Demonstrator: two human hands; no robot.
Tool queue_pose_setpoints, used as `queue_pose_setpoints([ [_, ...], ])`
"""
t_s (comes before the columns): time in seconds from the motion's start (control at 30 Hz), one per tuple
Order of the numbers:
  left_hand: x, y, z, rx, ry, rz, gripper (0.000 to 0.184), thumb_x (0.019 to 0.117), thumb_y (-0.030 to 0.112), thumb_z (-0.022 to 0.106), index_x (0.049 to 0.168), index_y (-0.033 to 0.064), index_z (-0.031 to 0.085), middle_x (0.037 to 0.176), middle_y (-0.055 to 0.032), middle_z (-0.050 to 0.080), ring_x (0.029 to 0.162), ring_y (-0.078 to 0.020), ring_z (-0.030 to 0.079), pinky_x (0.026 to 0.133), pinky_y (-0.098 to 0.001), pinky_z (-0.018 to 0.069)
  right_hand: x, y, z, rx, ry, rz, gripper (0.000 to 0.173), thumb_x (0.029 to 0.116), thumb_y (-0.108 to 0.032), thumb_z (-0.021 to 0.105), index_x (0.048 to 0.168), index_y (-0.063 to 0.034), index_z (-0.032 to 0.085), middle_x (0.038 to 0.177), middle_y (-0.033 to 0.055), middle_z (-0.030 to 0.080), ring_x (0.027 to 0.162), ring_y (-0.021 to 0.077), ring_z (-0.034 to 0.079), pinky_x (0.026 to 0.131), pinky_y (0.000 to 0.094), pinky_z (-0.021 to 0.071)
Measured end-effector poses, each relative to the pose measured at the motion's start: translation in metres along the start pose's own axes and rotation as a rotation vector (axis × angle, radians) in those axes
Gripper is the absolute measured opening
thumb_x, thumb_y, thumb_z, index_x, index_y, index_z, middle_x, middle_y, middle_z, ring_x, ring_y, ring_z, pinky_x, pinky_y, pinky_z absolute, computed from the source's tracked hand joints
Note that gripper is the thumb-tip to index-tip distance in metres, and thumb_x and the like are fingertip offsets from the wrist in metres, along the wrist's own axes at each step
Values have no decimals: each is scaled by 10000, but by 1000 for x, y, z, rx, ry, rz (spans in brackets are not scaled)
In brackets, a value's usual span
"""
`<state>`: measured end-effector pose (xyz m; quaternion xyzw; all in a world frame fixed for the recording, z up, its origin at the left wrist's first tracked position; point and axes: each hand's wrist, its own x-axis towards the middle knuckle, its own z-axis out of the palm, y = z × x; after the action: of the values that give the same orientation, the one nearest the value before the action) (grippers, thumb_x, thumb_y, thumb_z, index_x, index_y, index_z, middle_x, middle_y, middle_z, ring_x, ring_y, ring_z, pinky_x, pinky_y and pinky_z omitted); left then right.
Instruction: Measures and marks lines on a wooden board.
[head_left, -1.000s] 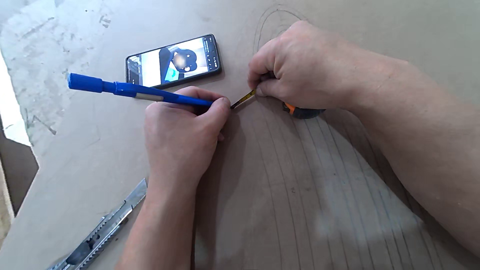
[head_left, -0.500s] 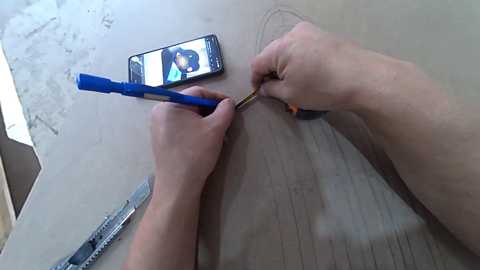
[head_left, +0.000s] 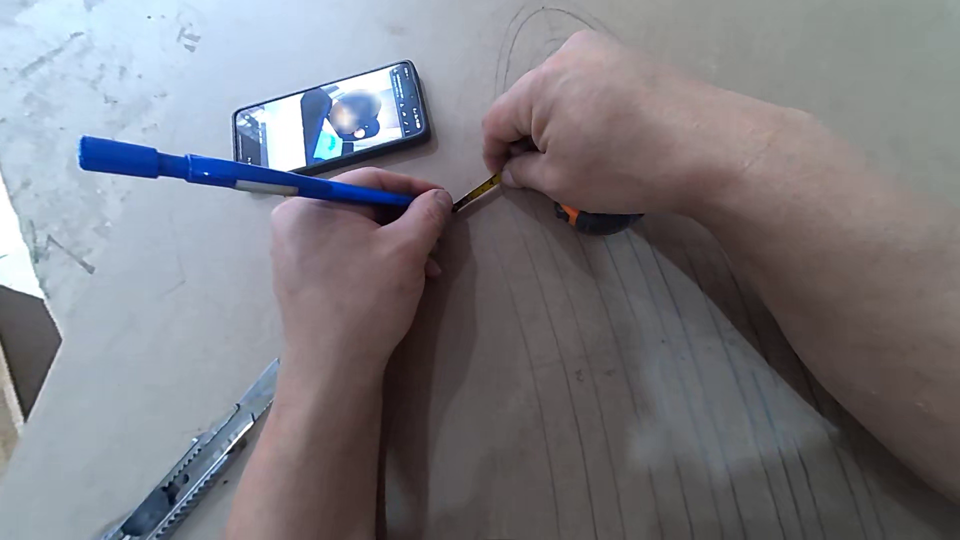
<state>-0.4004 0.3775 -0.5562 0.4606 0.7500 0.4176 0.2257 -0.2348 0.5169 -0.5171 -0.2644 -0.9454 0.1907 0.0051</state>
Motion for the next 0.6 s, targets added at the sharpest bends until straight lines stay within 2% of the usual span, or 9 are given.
queue_pose_setpoints([
  [0.23,2,-3,0,-5,9,20,33,906,192,782,914,164,765,713,43,725,550,-82,681,464,-244,587,0,0,2,11,21,13,122,1017,-233,641,929,-234,725,791,-104,661,722,21,615,625,262,502],
  [0.43,4,-6,0,-185,58,-4,58,911,134,780,933,92,746,700,-11,717,545,-126,688,469,-275,604,-1,-2,1,-9,16,38,113,1010,-228,646,933,-245,727,800,-106,668,728,24,620,629,277,506],
  [0.6,4,-6,-1,-173,40,-7,45,908,148,778,910,111,754,692,-5,713,535,-122,676,453,-275,588,0,0,2,-14,26,24,113,1005,-225,652,930,-249,734,797,-111,672,722,17,618,630,272,505],
])
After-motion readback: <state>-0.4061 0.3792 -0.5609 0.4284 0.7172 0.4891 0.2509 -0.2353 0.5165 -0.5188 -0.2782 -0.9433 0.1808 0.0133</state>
